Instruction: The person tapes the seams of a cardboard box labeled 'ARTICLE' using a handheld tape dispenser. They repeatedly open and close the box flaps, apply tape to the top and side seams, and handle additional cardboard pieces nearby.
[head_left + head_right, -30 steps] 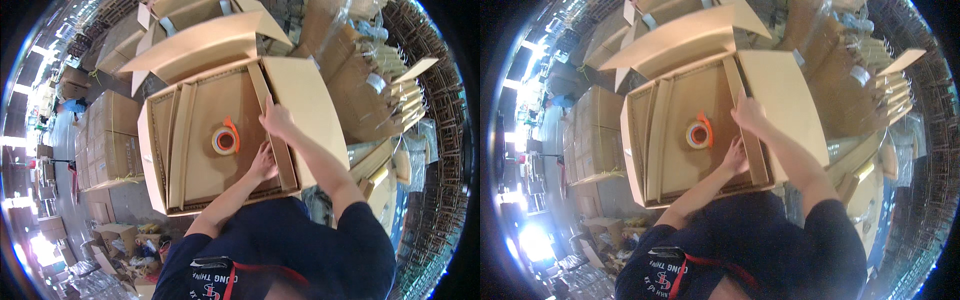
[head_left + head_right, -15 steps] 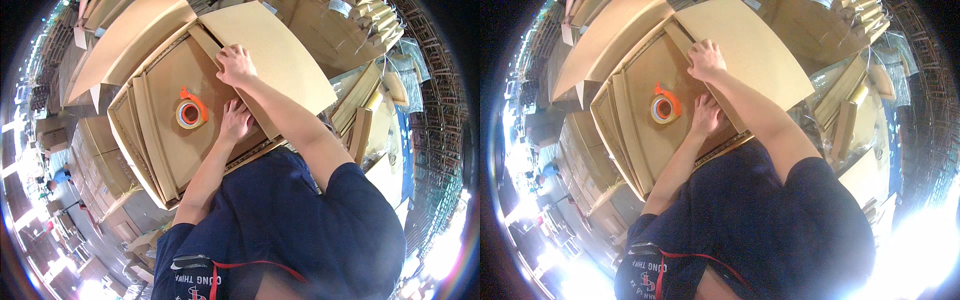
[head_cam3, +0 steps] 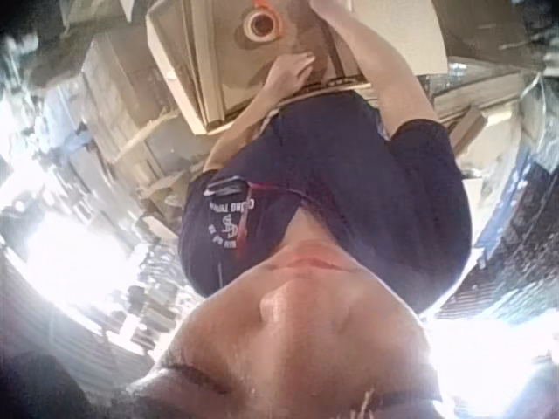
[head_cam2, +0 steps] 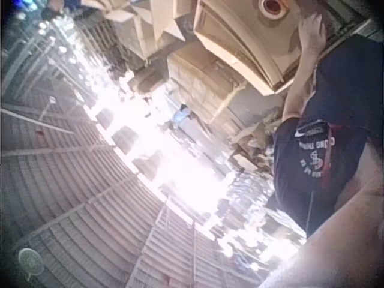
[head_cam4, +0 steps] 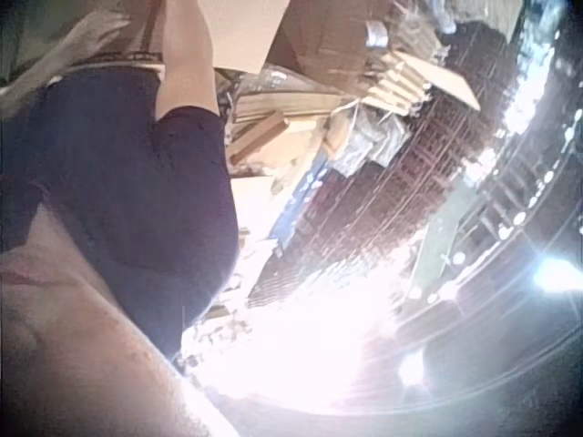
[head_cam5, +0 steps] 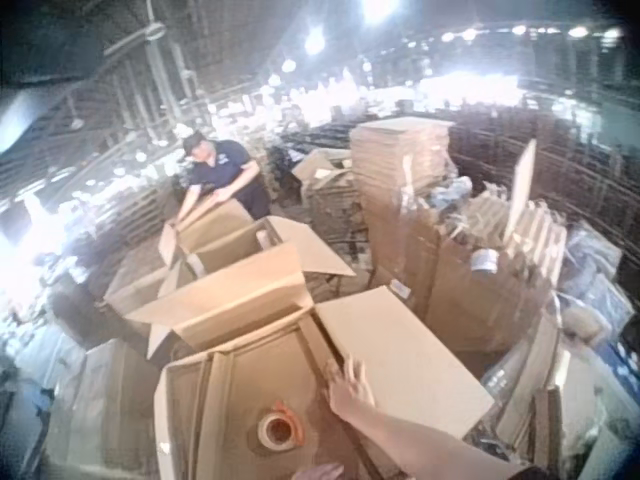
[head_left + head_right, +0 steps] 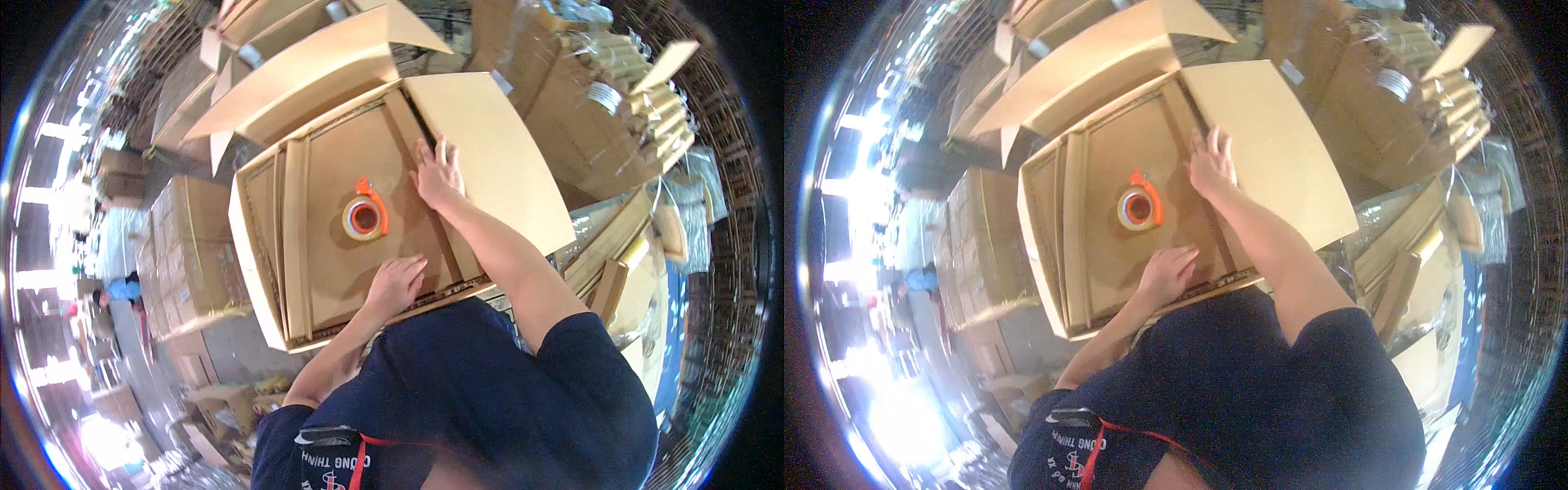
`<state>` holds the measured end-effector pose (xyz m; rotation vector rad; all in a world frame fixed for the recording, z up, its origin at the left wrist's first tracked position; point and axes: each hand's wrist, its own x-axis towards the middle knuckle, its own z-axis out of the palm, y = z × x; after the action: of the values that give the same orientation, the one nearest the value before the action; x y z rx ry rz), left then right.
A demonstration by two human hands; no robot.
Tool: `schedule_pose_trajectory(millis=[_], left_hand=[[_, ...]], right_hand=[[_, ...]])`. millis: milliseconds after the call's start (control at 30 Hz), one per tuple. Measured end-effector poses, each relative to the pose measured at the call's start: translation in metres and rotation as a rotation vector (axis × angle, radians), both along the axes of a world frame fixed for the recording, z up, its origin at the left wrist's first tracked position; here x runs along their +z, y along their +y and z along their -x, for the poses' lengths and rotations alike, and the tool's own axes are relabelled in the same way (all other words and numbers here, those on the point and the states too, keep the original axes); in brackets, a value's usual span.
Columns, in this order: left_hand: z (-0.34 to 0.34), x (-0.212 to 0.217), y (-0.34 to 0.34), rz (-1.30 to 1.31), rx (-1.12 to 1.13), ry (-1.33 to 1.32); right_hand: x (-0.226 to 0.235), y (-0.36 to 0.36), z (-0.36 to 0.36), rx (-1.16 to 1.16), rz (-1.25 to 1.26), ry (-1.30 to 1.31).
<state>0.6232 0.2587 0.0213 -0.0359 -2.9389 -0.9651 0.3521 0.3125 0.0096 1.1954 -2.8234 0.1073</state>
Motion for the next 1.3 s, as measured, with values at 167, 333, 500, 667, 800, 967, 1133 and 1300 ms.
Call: schedule_pose_trajectory(millis=[167,333,500,667,800,967,1133,1300], left_hand=[[-0.084,0.038,-0.044,0.021,0.536,-0.064],[-0.128,0.038,-0.127,0.518,1.276,-0.207],[-0.118,0.057,-0.194,0.074,0.994,-0.601],[-0.179,0.025,-0.230,-0.205,1.121,-0.502],[-0.131,0.036,-0.265,-0.328,0.879,-0.418],[-0.125,0.031,-0.238,-0.581,0.838,-0.266],[-0.141,0.077,-0.252,-0.779,0.620,-0.068],[-0.138,0.099,-0.310,-1.186,0.109,0.051]], right_hand=[[0.005,-0.011,-0.011,-0.021,0.085,-0.077],[0.002,-0.013,-0.012,0.052,0.377,0.046],[0.020,-0.012,-0.013,-0.109,0.843,-0.201],[0.033,-0.093,-0.217,0.268,0.674,-1.059],[-0.008,-0.156,-0.247,-0.243,0.697,-1.639],[0.018,-0.221,-0.255,-0.594,1.100,-1.386],[0.044,-0.216,-0.266,-0.284,1.437,-1.365],[0.083,-0.207,-0.258,0.175,1.418,-1.715]])
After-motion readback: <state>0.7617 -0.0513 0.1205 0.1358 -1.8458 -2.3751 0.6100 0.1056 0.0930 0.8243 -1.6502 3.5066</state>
